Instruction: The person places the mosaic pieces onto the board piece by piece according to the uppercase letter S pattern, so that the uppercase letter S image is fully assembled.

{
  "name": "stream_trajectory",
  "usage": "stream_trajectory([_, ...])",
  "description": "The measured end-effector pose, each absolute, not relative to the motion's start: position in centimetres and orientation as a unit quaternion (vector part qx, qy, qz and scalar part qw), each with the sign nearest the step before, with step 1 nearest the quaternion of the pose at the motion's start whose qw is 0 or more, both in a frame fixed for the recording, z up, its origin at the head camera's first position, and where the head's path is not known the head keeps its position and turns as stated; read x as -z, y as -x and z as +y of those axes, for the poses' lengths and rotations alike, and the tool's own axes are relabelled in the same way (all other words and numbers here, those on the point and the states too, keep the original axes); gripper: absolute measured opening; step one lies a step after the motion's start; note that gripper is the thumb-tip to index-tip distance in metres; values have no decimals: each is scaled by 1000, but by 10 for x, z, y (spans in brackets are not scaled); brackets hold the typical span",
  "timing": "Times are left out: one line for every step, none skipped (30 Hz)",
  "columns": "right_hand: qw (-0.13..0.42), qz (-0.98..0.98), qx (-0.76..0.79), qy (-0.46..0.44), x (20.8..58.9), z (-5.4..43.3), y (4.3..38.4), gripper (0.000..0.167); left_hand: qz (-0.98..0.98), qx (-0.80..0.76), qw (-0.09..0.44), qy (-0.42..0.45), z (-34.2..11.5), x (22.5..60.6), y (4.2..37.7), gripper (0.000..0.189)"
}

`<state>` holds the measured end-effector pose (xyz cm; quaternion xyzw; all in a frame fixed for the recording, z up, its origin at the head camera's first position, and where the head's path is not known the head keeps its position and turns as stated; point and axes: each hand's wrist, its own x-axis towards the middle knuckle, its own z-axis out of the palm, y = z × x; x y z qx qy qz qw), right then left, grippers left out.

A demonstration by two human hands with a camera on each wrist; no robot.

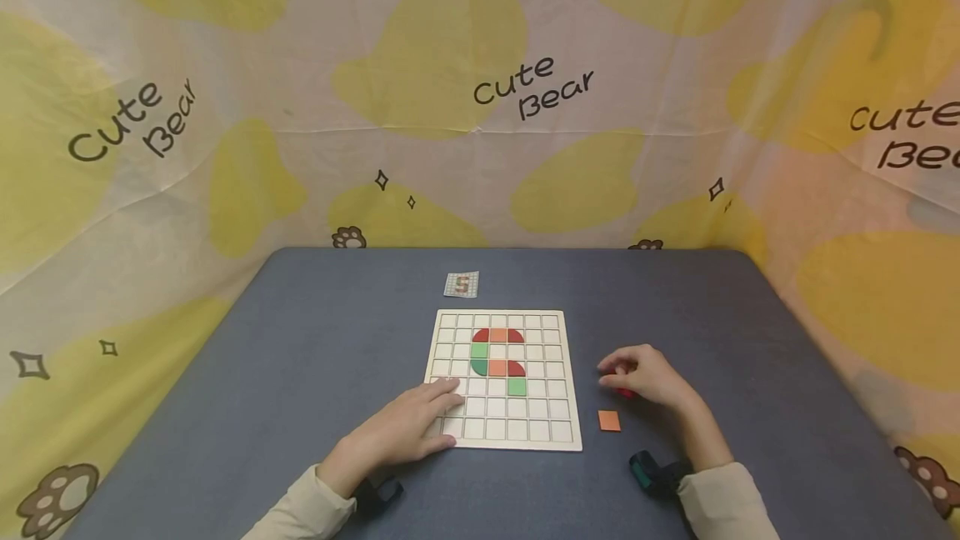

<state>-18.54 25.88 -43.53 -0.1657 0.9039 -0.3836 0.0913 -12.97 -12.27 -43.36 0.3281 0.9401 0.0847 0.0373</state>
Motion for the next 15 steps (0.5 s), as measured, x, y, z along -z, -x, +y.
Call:
stream_trajectory([93,905,383,162,436,261,186,25,940,-84,38,-328,-123,434,130,48])
stream_trajectory([94,906,382,159,437,263,186,25,940,-84,37,-328,-123,434,130,48])
stream_trajectory([96,906,381,157,437,264,186,25,940,-83,37,-329,-123,434,130,48])
stream_trajectory([98,907,381,152,437,266,187,24,940,-83,36,-329,-123,434,130,48])
stream_trajectory([98,907,381,149,438,268,187,24,940,-83,35,-329,-123,433,130,48])
stream_trajectory([99,908,381,144,438,270,187,23,940,-83,34,-329,-123,434,130,48])
stream_trajectory([100,907,383,143,438,272,187,23,940,-83,34,-329,-123,433,130,48])
stream_trajectory([100,906,385,143,438,273,186,23,940,-84,34,-330,-123,434,130,48])
stream_trajectory([101,905,387,143,437,275,186,23,940,-84,34,-330,-123,434,130,48])
stream_trajectory([101,906,386,142,437,276,185,23,940,-84,33,-330,-123,434,130,48])
stream_trajectory([100,907,382,144,438,277,185,22,940,-84,34,-330,-123,434,130,48])
stream_trajectory([100,907,383,147,437,278,184,22,940,-85,34,-330,-123,434,130,48])
stream_trajectory([102,906,384,149,436,278,184,22,940,-85,34,-330,-123,434,130,48])
stream_trajectory([103,905,385,152,437,279,184,21,939,-86,33,-330,-123,434,130,48])
stream_trajectory([103,903,386,156,437,280,183,22,939,-86,33,-330,-123,434,130,48])
